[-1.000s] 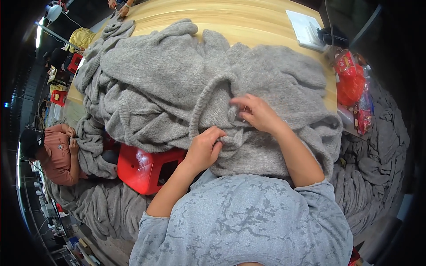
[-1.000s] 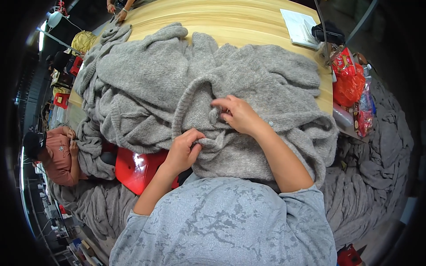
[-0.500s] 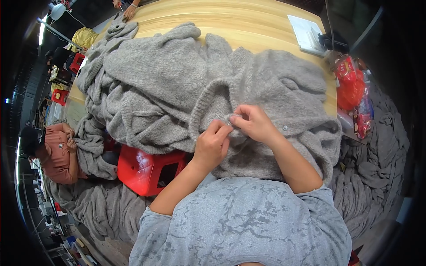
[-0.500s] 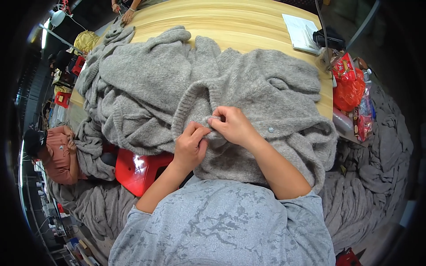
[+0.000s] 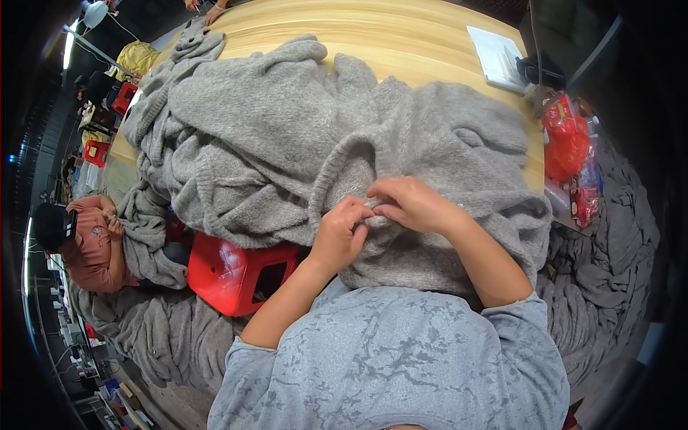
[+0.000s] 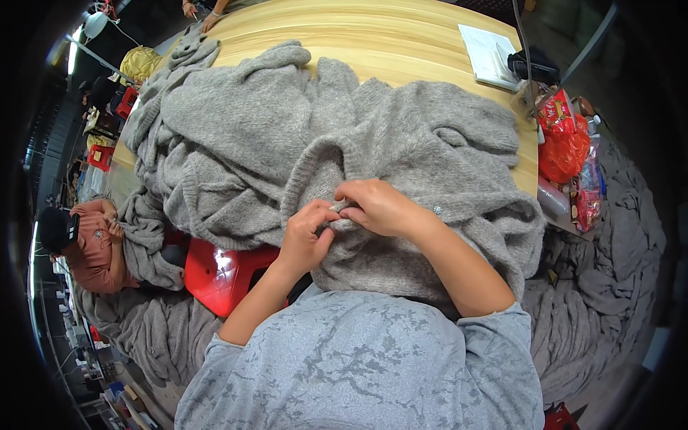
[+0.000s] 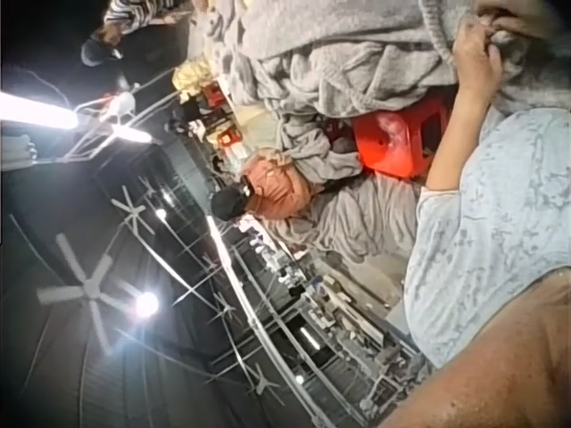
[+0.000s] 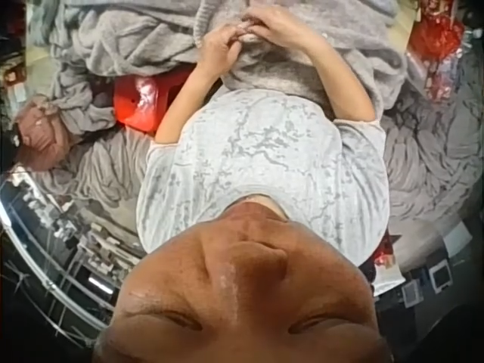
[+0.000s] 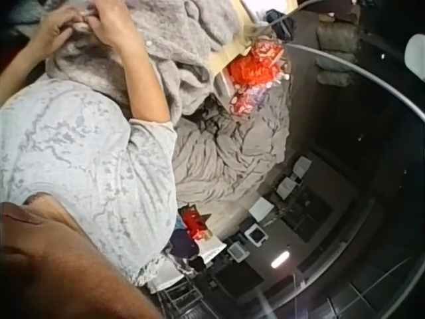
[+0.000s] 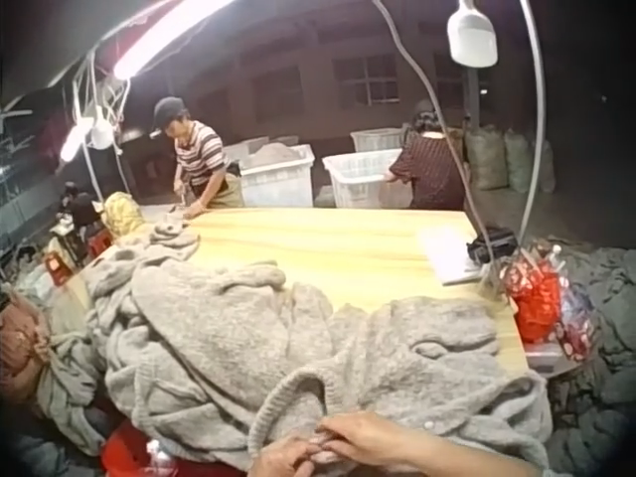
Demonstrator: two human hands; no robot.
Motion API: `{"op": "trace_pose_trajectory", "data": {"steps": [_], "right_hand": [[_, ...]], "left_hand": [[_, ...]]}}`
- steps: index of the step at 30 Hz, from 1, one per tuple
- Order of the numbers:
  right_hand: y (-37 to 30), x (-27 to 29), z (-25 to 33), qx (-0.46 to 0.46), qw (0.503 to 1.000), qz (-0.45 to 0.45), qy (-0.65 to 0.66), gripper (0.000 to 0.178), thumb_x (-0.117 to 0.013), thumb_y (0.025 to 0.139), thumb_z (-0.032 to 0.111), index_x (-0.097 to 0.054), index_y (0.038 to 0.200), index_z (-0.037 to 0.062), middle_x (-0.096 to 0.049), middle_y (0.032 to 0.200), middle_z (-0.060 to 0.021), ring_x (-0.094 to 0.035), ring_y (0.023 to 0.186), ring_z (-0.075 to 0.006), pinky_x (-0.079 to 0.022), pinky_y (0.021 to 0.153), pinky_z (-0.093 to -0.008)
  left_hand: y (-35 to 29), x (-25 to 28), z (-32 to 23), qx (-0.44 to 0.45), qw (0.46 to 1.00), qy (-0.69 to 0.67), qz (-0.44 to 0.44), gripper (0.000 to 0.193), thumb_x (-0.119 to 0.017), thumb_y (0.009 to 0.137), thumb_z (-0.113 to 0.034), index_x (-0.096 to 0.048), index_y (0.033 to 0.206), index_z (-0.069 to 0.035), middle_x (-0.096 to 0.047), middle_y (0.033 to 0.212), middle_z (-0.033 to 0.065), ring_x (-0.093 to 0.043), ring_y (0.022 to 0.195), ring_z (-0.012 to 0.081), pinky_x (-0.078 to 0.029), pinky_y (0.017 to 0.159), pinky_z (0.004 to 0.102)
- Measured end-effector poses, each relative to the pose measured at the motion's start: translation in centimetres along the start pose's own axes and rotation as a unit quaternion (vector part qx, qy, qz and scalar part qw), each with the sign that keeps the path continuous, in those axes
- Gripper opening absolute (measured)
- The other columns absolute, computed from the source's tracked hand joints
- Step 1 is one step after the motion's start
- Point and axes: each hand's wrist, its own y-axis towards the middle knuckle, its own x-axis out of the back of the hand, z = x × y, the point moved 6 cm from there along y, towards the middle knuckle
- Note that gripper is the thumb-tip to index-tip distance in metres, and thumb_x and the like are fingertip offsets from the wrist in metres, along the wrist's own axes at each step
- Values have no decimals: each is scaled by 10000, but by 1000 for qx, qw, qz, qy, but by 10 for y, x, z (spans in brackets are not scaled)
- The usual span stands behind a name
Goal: Inspecting knitted sweaters and removing loose threads or lint by hand at a quality control station.
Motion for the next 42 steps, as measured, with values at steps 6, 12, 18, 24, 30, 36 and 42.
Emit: {"op": "trace_pose_trajectory", "data": {"steps": [6,12,18,24,30,36,42], "right_hand": [[-1,-3,-12,-91,996,-9,-9,149,-654,765,117,-571,762,-6,-589,702,-99,-541,598,-201,-413,541,-311],[-5,-30,-43,-300,916,13,265,161,-650,786,133,-571,667,57,-502,606,64,-409,548,-13,-310,464,-200],[-9,-42,-52,-296,888,18,352,160,-616,782,142,-573,647,69,-476,580,68,-368,513,-14,-262,443,-208],[-12,-43,-53,-315,873,12,371,165,-586,773,128,-558,622,67,-456,557,70,-351,481,-19,-254,430,-219],[-12,-40,-50,-300,898,45,317,194,-574,804,170,-558,645,59,-471,556,50,-396,493,-50,-292,449,-233],[-7,-18,-2,-100,994,29,18,217,-550,847,219,-526,801,9,-537,702,-141,-527,682,-293,-404,616,-382],[-10,-24,-2,-66,995,35,-65,147,-546,809,161,-520,825,18,-554,760,-171,-540,761,-361,-416,659,-441]], "left_hand": [[-4,-1,-4,-30,997,65,-31,210,-565,662,85,-583,844,-18,-537,893,121,-561,818,296,-470,691,356],[-4,-1,-10,-66,989,126,-48,227,-571,649,78,-569,852,-24,-511,899,117,-530,838,296,-464,705,361],[-4,-2,0,-14,997,54,-46,229,-567,667,70,-556,881,-8,-543,973,139,-561,856,321,-479,705,363],[-4,-2,13,45,997,-59,-15,215,-569,691,48,-557,903,13,-585,1033,164,-603,879,303,-490,709,336],[-4,-4,27,68,995,-68,17,220,-582,699,32,-571,917,11,-612,932,104,-584,813,176,-467,689,263],[-5,-5,45,186,966,-168,57,170,-637,734,-3,-572,892,-3,-577,841,-7,-507,742,36,-432,640,202],[-7,-13,49,239,933,-254,84,154,-660,781,-49,-567,898,-12,-580,805,-14,-526,741,42,-453,648,218]]}}
